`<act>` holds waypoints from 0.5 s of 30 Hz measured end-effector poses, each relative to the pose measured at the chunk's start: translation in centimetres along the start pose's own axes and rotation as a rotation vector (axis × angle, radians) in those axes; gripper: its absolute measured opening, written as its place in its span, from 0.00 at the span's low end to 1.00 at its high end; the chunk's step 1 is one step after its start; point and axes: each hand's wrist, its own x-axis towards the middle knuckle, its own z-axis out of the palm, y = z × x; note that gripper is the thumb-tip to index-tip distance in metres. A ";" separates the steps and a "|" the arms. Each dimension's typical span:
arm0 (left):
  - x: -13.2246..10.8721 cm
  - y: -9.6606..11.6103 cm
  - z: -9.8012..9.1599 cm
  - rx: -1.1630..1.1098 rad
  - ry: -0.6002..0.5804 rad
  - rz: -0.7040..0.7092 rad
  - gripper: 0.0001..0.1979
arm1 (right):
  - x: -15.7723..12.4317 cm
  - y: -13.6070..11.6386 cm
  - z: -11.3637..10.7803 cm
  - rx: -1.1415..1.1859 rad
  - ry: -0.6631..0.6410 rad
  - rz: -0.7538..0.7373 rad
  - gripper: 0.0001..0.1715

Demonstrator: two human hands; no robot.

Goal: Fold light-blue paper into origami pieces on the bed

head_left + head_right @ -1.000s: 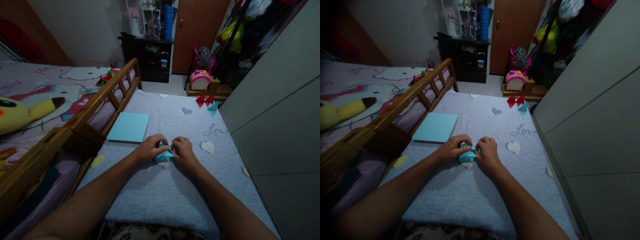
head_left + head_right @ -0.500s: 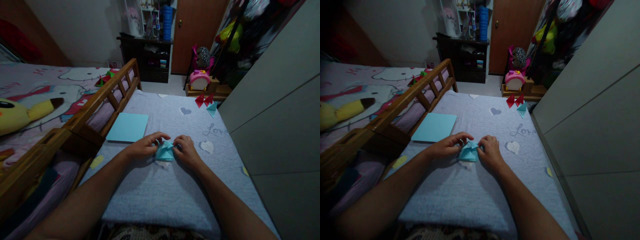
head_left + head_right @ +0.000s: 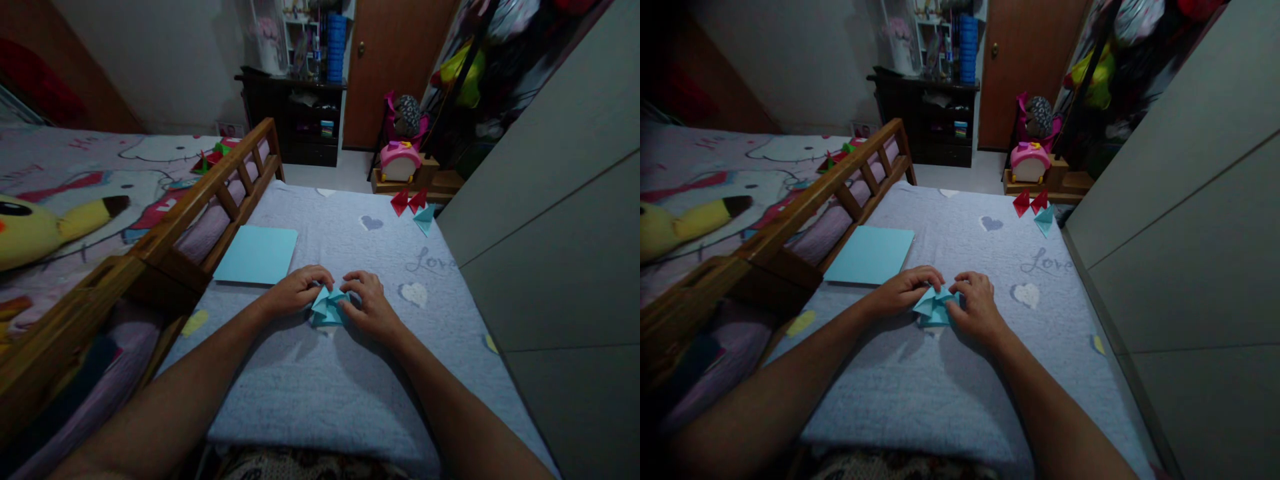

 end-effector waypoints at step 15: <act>-0.3 1.7 2.1 -0.430 0.643 -0.068 0.06 | -0.2 0.5 -1.0 0.339 0.114 0.070 0.43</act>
